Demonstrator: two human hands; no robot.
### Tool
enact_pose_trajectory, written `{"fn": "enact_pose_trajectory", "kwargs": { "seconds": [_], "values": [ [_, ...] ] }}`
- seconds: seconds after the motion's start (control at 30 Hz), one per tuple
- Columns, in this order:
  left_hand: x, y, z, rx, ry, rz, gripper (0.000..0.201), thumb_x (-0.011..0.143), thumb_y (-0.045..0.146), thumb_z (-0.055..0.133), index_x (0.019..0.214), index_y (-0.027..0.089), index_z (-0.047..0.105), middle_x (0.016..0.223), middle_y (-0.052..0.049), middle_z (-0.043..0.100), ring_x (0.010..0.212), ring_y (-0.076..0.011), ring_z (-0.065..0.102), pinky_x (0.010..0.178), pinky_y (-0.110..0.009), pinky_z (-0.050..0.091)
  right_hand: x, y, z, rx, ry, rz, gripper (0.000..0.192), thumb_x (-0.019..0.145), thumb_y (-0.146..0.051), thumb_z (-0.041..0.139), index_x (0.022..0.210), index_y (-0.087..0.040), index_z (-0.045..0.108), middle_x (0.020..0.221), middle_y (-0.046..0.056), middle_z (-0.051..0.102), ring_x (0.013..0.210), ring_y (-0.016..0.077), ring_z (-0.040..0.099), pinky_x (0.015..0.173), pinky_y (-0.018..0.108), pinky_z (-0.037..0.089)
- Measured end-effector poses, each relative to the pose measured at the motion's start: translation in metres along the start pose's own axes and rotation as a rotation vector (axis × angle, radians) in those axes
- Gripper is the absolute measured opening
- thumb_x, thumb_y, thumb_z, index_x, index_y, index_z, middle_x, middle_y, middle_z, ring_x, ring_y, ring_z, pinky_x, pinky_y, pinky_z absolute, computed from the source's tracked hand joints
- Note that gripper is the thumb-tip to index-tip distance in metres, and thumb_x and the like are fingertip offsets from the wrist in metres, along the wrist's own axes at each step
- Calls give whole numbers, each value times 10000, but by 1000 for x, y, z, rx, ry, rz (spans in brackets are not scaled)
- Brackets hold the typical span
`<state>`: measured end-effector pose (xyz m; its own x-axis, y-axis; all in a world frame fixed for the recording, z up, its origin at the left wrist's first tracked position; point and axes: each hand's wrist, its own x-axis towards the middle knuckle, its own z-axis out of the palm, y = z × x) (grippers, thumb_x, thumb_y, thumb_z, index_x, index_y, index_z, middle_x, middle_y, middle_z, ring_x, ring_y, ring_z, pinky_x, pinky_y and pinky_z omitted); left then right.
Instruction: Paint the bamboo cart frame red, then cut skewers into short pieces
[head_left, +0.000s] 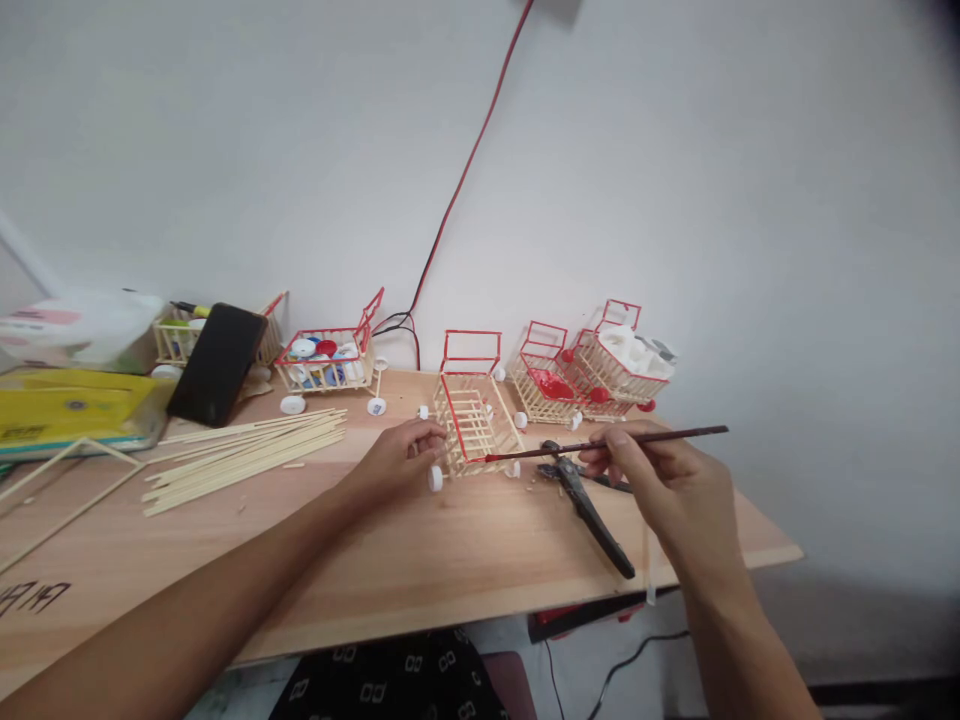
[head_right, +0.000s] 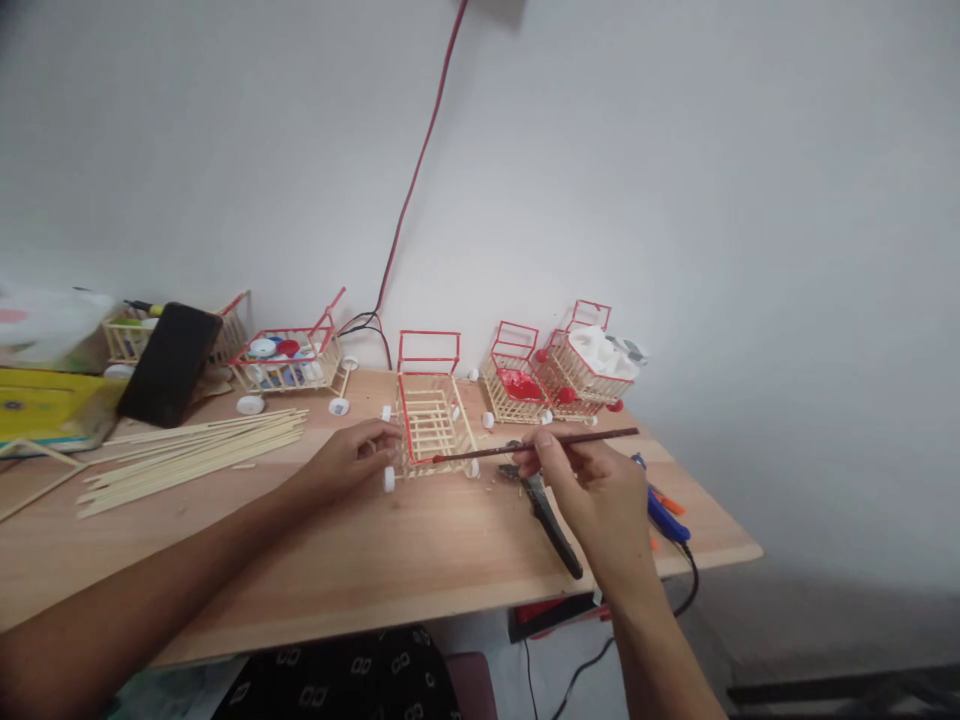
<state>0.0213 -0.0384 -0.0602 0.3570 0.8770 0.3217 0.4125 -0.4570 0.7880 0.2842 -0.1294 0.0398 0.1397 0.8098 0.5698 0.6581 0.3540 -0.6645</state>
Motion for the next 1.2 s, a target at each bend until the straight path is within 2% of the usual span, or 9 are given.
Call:
{"fn": "enact_pose_trajectory", "kwargs": {
  "seconds": [0.23, 0.37, 0.47, 0.57, 0.73, 0.9, 1.2],
  "values": [
    [0, -1, 0, 2, -5, 9, 285, 818, 304, 541, 1037, 159, 651, 894, -45, 652, 706, -144, 529, 647, -252, 411, 3, 7, -11, -31, 34, 28, 239, 834, -416, 609, 773, -201, 694, 700, 31, 713, 645, 169, 660, 603, 271, 519],
    [0, -3, 0, 1, -7, 14, 282, 822, 300, 533, 1038, 160, 649, 871, -39, 641, 697, -142, 526, 642, -251, 410, 19, 11, -21, 25, 159, -20, 232, 850, -406, 581, 837, -193, 673, 731, 43, 702, 647, 174, 649, 578, 277, 503],
    [0, -4, 0, 8, -2, 27, 273, 821, 297, 533, 1030, 168, 653, 871, -35, 643, 708, -145, 530, 655, -255, 415, 44, 27, -23, -67, 268, -53, 278, 859, -417, 548, 859, -167, 670, 732, 61, 702, 640, 187, 644, 567, 282, 481],
    [0, -3, -1, 3, -4, 22, 279, 822, 307, 535, 1030, 164, 653, 874, -38, 643, 709, -146, 532, 651, -253, 412, 74, 55, -15, -300, 174, -24, 318, 866, -414, 501, 858, -160, 692, 754, 80, 724, 699, 211, 670, 645, 293, 478],
    [1, 2, -1, 4, -17, -10, 292, 813, 296, 532, 1036, 151, 651, 859, -41, 631, 696, -143, 524, 634, -245, 395, 108, 95, 11, -552, 135, 3, 360, 863, -386, 460, 867, -128, 711, 785, 129, 730, 766, 258, 666, 686, 321, 431],
    [1, 3, 0, -3, -12, -39, 285, 793, 287, 539, 1012, 145, 652, 806, -29, 617, 643, -132, 493, 601, -237, 379, 120, 104, 25, -584, 68, 2, 356, 854, -362, 458, 797, -117, 710, 721, 133, 713, 670, 231, 625, 606, 300, 387],
    [2, 0, 0, 15, -2, -9, 279, 797, 284, 535, 1016, 158, 654, 812, -28, 626, 654, -136, 507, 610, -241, 387, 122, 114, 22, -594, 85, -30, 377, 866, -364, 451, 861, -107, 727, 773, 141, 723, 724, 239, 642, 631, 301, 397]
  ]
}}
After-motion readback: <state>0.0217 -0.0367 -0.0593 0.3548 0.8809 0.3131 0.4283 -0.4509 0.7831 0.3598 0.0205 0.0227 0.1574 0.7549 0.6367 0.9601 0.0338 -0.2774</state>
